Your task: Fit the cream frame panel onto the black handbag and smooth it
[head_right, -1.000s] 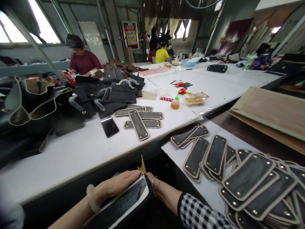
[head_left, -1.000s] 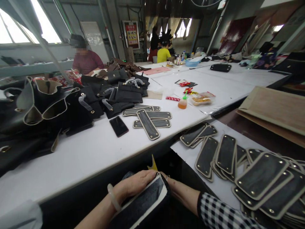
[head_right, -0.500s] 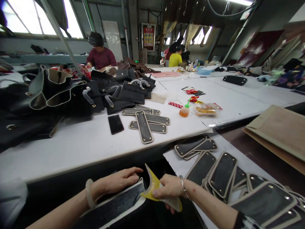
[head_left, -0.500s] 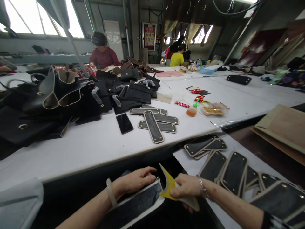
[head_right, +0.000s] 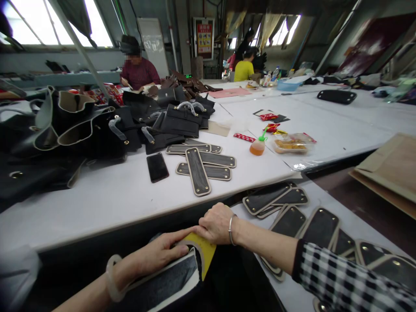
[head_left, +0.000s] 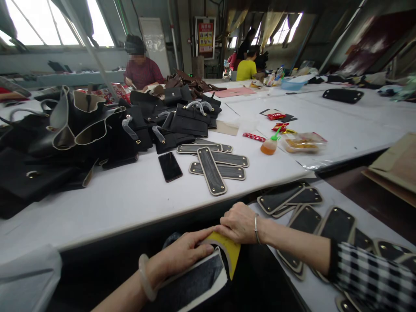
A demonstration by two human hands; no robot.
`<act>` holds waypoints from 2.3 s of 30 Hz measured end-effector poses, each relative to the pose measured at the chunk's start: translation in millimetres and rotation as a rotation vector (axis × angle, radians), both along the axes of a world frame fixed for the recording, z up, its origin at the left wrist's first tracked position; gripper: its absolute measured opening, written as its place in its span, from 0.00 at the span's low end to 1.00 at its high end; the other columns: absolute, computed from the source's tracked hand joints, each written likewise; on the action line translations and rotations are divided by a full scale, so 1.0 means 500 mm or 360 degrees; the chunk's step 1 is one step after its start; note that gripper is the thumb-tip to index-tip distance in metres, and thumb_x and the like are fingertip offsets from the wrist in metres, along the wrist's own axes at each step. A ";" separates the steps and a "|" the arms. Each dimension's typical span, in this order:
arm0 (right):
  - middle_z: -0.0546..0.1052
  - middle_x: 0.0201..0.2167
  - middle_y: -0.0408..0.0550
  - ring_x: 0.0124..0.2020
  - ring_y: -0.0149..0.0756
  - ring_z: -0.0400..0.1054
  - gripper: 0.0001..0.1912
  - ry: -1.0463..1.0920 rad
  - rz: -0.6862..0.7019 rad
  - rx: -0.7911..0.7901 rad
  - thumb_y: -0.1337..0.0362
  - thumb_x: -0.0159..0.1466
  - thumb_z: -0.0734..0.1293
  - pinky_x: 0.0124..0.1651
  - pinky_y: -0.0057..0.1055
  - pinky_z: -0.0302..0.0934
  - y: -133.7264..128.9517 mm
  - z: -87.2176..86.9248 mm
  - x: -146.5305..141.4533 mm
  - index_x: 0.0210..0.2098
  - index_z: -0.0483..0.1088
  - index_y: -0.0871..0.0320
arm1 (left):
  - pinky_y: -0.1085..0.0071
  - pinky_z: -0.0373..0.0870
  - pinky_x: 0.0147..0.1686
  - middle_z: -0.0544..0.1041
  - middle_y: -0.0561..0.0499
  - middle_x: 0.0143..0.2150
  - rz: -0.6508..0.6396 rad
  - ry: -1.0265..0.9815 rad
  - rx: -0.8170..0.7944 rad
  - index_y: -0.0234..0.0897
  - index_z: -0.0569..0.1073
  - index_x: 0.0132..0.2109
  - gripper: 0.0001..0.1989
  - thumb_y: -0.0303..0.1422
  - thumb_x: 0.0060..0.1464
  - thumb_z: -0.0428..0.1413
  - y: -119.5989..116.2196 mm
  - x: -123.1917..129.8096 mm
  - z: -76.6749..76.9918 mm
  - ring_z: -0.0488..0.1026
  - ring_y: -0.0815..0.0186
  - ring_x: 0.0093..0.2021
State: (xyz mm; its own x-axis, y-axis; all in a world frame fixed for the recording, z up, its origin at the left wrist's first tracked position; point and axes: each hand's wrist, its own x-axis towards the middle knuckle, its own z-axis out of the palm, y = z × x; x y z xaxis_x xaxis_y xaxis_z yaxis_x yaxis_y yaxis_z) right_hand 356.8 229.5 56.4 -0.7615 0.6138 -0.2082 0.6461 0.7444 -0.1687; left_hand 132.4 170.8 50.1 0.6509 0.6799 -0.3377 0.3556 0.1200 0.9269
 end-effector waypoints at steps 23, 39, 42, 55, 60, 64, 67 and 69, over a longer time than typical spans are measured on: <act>0.80 0.30 0.55 0.31 0.45 0.76 0.30 -0.0250 0.0128 0.0059 0.53 0.73 0.49 0.29 0.32 0.53 -0.026 0.019 -0.019 0.32 0.77 0.59 | 0.72 0.65 0.47 0.77 0.51 0.46 -0.0186 0.0200 0.0417 0.38 0.73 0.51 0.16 0.40 0.68 0.45 -0.010 0.006 0.009 0.73 0.63 0.44; 0.80 0.30 0.60 0.32 0.53 0.77 0.33 -0.0243 -0.0296 0.0023 0.56 0.73 0.46 0.32 0.38 0.62 -0.124 0.014 -0.027 0.33 0.78 0.61 | 0.66 0.63 0.52 0.77 0.49 0.50 -0.0241 0.0250 0.0454 0.42 0.74 0.56 0.21 0.44 0.67 0.43 -0.016 0.006 0.006 0.73 0.57 0.50; 0.80 0.29 0.61 0.32 0.55 0.77 0.34 -0.0224 -0.0363 0.0022 0.56 0.73 0.46 0.32 0.40 0.63 -0.149 0.010 -0.034 0.32 0.78 0.62 | 0.65 0.63 0.54 0.78 0.49 0.49 -0.0195 0.0171 0.0309 0.40 0.76 0.55 0.26 0.47 0.67 0.39 -0.004 0.006 0.000 0.73 0.58 0.50; 0.77 0.22 0.52 0.24 0.35 0.72 0.43 0.0126 -0.0755 -0.0315 0.52 0.73 0.35 0.25 0.27 0.56 -0.223 -0.050 0.025 0.22 0.70 0.62 | 0.70 0.64 0.32 0.71 0.50 0.25 -0.0057 0.0091 -0.0053 0.29 0.79 0.36 0.30 0.56 0.54 0.53 0.009 0.021 -0.045 0.63 0.66 0.26; 0.77 0.24 0.49 0.25 0.33 0.71 0.44 0.0193 -0.1015 -0.0348 0.50 0.72 0.32 0.23 0.26 0.53 -0.203 -0.073 0.048 0.24 0.69 0.61 | 0.71 0.62 0.31 0.73 0.51 0.27 -0.0108 0.0177 0.0001 0.31 0.80 0.38 0.25 0.51 0.55 0.52 0.016 0.024 -0.029 0.63 0.65 0.28; 0.78 0.28 0.54 0.31 0.47 0.74 0.34 0.0050 -0.0942 -0.0141 0.51 0.74 0.43 0.28 0.34 0.45 -0.187 -0.057 0.029 0.30 0.73 0.59 | 0.71 0.57 0.27 0.68 0.53 0.22 -0.0100 0.0344 0.0123 0.32 0.79 0.30 0.19 0.44 0.56 0.53 0.015 0.037 -0.019 0.59 0.68 0.24; 0.78 0.29 0.58 0.32 0.55 0.74 0.32 -0.0065 -0.0775 -0.0044 0.55 0.73 0.43 0.28 0.36 0.39 -0.176 -0.050 0.027 0.35 0.74 0.59 | 0.70 0.56 0.27 0.70 0.53 0.23 0.0007 0.0445 0.0187 0.35 0.80 0.31 0.17 0.43 0.55 0.55 0.007 0.030 -0.006 0.62 0.66 0.24; 0.78 0.32 0.58 0.32 0.54 0.74 0.34 -0.0090 -0.0507 0.0082 0.58 0.72 0.40 0.27 0.36 0.38 -0.160 -0.057 0.038 0.43 0.75 0.57 | 0.70 0.61 0.31 0.76 0.52 0.28 0.0112 0.0445 0.0167 0.38 0.81 0.36 0.15 0.44 0.55 0.56 -0.002 -0.004 0.009 0.69 0.62 0.29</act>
State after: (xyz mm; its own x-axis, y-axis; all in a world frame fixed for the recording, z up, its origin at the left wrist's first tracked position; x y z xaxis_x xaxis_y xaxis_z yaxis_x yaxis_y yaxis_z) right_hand 375.7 149.7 27.9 -0.5174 0.8303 -0.2070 0.8553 0.5097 -0.0931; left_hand 130.2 170.0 54.7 0.4925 0.7609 -0.4223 0.5927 0.0621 0.8030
